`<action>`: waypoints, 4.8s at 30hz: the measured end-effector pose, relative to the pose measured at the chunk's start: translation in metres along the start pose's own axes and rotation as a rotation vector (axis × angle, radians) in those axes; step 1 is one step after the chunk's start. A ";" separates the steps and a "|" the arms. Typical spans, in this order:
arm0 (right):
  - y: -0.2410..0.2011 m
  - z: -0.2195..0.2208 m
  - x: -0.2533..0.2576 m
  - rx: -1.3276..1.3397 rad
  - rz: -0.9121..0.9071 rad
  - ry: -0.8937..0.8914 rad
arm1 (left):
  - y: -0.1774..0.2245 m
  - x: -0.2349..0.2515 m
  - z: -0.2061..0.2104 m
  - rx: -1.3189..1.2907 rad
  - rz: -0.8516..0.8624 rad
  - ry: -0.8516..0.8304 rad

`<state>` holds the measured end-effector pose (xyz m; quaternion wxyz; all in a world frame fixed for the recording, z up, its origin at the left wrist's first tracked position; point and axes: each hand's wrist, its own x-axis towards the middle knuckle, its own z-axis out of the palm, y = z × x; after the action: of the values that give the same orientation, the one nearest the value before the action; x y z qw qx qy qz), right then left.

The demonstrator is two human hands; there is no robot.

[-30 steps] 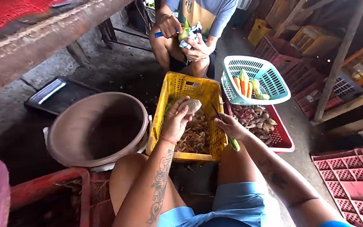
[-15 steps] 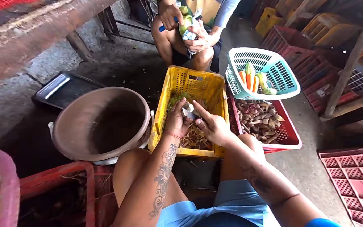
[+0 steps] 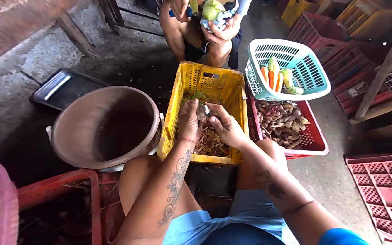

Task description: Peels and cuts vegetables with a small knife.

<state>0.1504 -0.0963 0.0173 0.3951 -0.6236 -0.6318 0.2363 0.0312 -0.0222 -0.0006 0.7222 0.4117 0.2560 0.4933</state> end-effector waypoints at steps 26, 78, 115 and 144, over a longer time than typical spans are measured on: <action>0.033 -0.003 0.002 -0.176 -0.177 -0.045 | -0.001 0.035 0.011 -0.187 -0.391 0.201; 0.039 -0.021 0.006 -0.091 -0.119 -0.116 | -0.010 0.031 -0.014 0.144 0.026 -0.233; 0.030 0.007 0.001 -0.151 -0.084 -0.113 | -0.003 0.041 0.005 -0.168 -0.299 0.232; 0.041 0.008 0.007 -0.253 -0.107 -0.023 | -0.012 0.040 0.009 -0.146 -0.310 0.295</action>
<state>0.1693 -0.0837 -0.0186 0.3181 -0.6311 -0.6934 0.1407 0.0594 0.0094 -0.0050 0.7721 0.2372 0.3827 0.4486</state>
